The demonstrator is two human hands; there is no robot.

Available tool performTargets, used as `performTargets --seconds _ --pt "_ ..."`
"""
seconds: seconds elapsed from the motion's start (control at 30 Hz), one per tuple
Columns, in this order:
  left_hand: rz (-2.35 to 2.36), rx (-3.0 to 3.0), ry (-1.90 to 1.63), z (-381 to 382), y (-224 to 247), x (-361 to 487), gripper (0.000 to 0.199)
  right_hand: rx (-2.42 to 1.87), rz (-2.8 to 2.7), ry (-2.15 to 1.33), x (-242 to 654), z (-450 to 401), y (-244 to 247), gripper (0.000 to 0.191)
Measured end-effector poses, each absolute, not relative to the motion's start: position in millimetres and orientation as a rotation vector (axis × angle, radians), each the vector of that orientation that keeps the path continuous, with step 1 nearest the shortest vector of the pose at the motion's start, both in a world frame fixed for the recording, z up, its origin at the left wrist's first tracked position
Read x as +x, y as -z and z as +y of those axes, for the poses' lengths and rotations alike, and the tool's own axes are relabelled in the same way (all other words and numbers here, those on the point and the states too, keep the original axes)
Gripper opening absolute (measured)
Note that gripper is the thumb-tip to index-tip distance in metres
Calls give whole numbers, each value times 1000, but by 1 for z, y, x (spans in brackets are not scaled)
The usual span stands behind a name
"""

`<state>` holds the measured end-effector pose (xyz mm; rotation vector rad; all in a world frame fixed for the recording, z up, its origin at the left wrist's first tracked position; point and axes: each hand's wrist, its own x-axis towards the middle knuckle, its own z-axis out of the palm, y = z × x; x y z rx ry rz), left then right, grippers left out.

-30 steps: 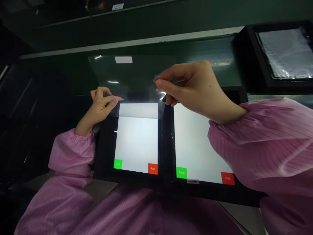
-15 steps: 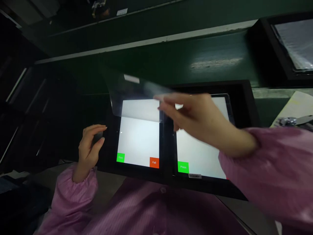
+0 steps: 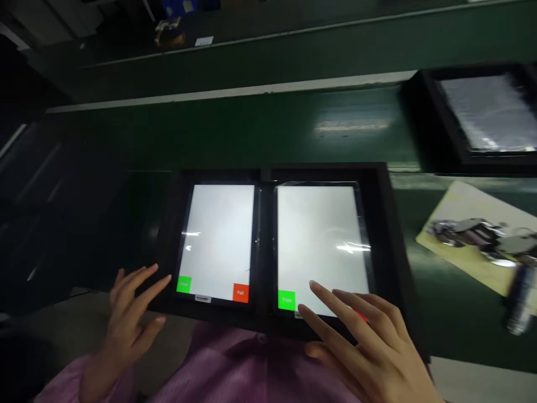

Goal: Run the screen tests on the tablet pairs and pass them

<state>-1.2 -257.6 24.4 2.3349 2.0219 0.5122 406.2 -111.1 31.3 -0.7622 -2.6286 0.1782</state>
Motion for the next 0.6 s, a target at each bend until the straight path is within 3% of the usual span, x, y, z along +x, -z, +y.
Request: performTargets --seconds 0.13,0.27,0.5,0.6 --pt "1989 2324 -676 -234 -26 4 54 -905 -2531 -212 407 -111 -36 40" --pt "2082 2350 -497 -219 -23 12 50 -937 -2534 -80 404 -107 -28 30" --pt "2036 2421 -513 -222 -23 12 50 -1015 -2539 -3 400 -106 -17 67" --pt "2059 2421 -392 -224 -26 12 47 -1062 -2460 -43 414 -102 -17 71"
